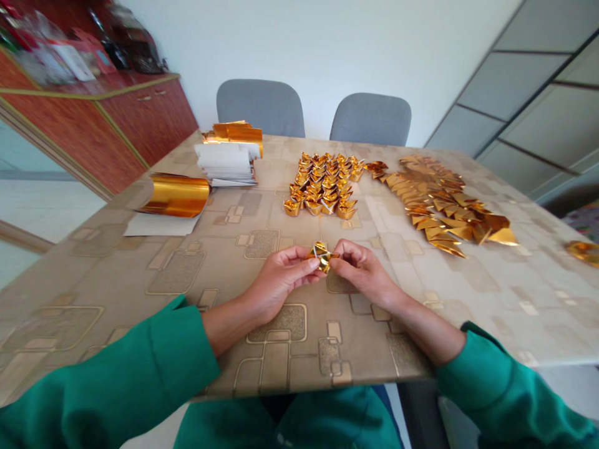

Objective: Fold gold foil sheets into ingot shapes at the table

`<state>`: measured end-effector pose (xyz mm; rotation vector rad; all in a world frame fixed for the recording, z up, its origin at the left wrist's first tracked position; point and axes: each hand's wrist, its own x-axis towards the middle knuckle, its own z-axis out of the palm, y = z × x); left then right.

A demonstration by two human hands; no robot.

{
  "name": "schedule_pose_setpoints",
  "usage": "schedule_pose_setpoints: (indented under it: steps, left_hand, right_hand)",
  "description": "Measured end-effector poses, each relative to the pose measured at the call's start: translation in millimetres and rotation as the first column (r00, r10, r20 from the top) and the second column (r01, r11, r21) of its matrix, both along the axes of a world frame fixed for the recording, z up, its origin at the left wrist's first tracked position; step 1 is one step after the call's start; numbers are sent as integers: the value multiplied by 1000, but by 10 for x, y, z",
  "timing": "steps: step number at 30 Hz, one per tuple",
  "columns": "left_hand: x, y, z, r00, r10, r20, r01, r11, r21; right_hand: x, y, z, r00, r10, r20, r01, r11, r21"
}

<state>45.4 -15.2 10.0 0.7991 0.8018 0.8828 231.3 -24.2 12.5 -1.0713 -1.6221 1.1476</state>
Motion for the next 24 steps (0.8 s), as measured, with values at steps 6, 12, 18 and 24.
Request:
schedule_pose_setpoints:
  steps: [6,12,18,24]
  left_hand:
    - [9,3,-5,999,39,28,-39,999,8]
    - [-17,35,-16,995,-65,79,72,994,-86]
    - [-31,46,9,991,-97,87,105,991,-86]
    - [-20,32,24,995,-67,74,70,997,-39]
  right_hand:
    - [-55,-47,32,998,48,-30,-51,992,-114]
    - [-63,-64,67,995,64,-74,-70,993,-94]
    - [-27,-39,108,991,72,-112,-88,986,-144]
    - [-20,-43,88,995,45,-93,-63,978,-197]
